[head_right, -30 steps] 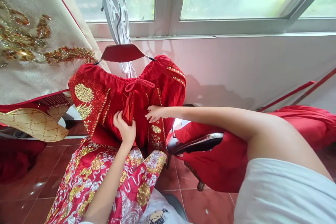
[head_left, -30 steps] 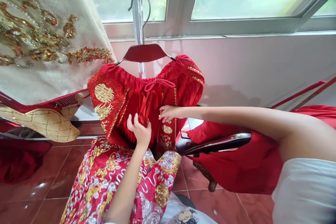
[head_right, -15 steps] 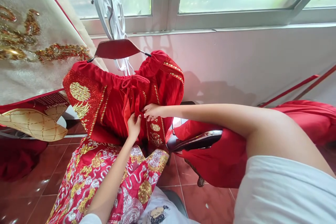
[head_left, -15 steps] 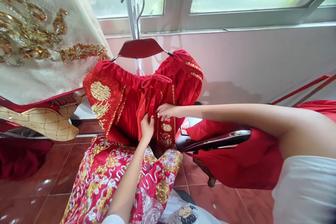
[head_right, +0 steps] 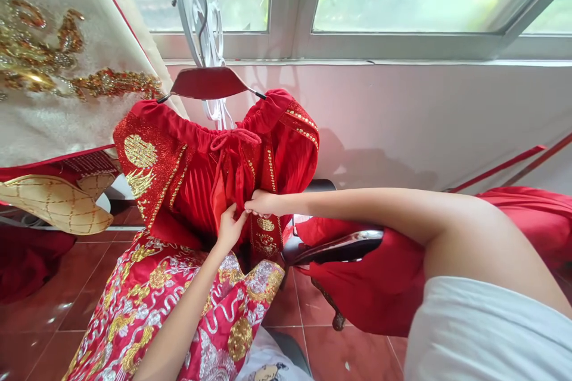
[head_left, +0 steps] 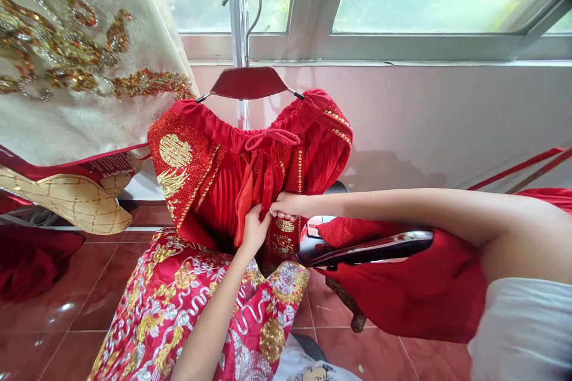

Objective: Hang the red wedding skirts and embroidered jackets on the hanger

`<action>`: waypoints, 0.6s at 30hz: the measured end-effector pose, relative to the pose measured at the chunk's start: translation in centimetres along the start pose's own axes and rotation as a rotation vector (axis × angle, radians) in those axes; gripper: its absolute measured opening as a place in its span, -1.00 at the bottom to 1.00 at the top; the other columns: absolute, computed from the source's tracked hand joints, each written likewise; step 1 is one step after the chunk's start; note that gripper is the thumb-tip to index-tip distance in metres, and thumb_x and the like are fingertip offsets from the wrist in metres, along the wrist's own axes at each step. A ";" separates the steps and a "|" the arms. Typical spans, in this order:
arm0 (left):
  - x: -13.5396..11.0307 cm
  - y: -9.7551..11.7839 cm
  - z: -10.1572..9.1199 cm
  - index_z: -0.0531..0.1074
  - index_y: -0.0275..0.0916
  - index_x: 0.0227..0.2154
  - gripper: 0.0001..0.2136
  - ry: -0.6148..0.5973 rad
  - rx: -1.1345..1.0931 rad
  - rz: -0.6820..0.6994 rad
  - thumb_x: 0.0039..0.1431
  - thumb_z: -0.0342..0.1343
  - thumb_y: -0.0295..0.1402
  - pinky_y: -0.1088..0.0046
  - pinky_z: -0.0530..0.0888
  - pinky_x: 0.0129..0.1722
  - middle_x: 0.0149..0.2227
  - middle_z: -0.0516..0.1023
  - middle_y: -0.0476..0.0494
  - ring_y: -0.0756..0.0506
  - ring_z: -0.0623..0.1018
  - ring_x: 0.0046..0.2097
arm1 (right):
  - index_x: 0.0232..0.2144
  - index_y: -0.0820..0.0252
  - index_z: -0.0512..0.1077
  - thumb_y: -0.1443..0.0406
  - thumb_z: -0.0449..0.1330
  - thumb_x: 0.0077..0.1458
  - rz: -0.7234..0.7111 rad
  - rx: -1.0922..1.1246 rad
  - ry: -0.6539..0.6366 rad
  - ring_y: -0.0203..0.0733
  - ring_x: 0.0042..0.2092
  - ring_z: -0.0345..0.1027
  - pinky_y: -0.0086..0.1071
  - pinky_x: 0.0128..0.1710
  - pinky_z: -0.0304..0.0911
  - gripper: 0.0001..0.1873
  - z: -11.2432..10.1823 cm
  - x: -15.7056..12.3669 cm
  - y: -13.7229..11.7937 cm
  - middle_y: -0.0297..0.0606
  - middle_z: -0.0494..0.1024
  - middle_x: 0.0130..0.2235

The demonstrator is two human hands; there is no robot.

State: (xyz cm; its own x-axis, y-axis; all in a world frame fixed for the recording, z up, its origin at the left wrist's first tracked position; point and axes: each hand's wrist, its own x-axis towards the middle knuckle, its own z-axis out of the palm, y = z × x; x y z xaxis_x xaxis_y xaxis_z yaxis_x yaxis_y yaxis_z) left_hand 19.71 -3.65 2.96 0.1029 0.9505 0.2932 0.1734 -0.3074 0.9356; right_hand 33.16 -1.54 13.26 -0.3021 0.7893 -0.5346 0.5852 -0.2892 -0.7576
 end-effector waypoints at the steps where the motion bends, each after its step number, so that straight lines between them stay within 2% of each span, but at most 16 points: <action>1: -0.1 0.0 0.0 0.44 -0.31 -0.38 -0.84 0.008 0.009 0.005 0.14 0.06 -0.30 0.48 0.38 -0.30 -0.37 0.55 -0.12 -0.06 0.50 -0.33 | -0.65 0.30 0.33 0.46 0.05 0.05 0.025 0.031 -0.031 -0.46 -0.67 -0.08 -0.49 -0.65 -0.13 -0.74 0.1 -0.2 -0.1 -0.44 0.15 -0.73; 5: -0.5 0.2 -0.1 0.41 -0.30 -0.47 -0.78 0.052 0.047 0.017 0.14 0.09 -0.23 0.49 0.32 -0.39 -0.46 0.49 -0.08 -0.04 0.44 -0.41 | -0.59 0.33 0.38 0.46 0.01 0.07 0.112 0.172 -0.110 -0.49 -0.66 -0.16 -0.53 -0.65 -0.20 -0.75 0.3 -0.8 -0.7 -0.46 0.08 -0.70; 11: -0.5 0.1 0.0 0.43 -0.29 -0.43 -0.82 0.064 0.095 0.070 0.20 0.00 -0.33 0.47 0.35 -0.33 -0.41 0.49 -0.11 -0.05 0.45 -0.37 | -0.65 0.28 0.25 0.50 -0.02 0.07 0.225 0.335 -0.067 -0.50 -0.66 -0.19 -0.58 -0.67 -0.22 -0.71 0.2 -1.3 -2.5 -0.43 0.09 -0.70; 14: -0.2 -0.4 -0.1 0.43 -0.29 -0.39 -0.83 0.072 0.103 0.085 0.21 -0.03 -0.37 0.46 0.38 -0.29 -0.38 0.51 -0.13 -0.05 0.47 -0.33 | -0.63 0.27 0.24 0.49 -0.06 0.10 0.202 0.414 -0.022 -0.49 -0.66 -0.18 -0.60 -0.68 -0.21 -0.71 -0.3 -2.6 -4.3 -0.44 0.08 -0.70; 18: 0.0 -1.0 -0.6 0.41 -0.30 -0.45 -0.81 0.106 0.119 0.083 0.21 -0.03 -0.35 0.46 0.38 -0.34 -0.44 0.48 -0.10 -0.04 0.45 -0.39 | -0.57 0.27 0.22 0.45 -0.08 0.16 0.084 0.523 0.023 -0.50 -0.66 -0.18 -0.61 -0.68 -0.19 -0.73 -1.5 -4.5 -6.5 -0.48 0.05 -0.67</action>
State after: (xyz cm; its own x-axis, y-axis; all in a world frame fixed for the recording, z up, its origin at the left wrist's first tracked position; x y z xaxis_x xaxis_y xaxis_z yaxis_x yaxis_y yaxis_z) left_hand 18.99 -3.29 2.12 0.0186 0.9192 0.3935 0.2838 -0.3822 0.8794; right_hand 31.85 -2.42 21.17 -0.2499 0.7617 -0.5977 0.1517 -0.5789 -0.8012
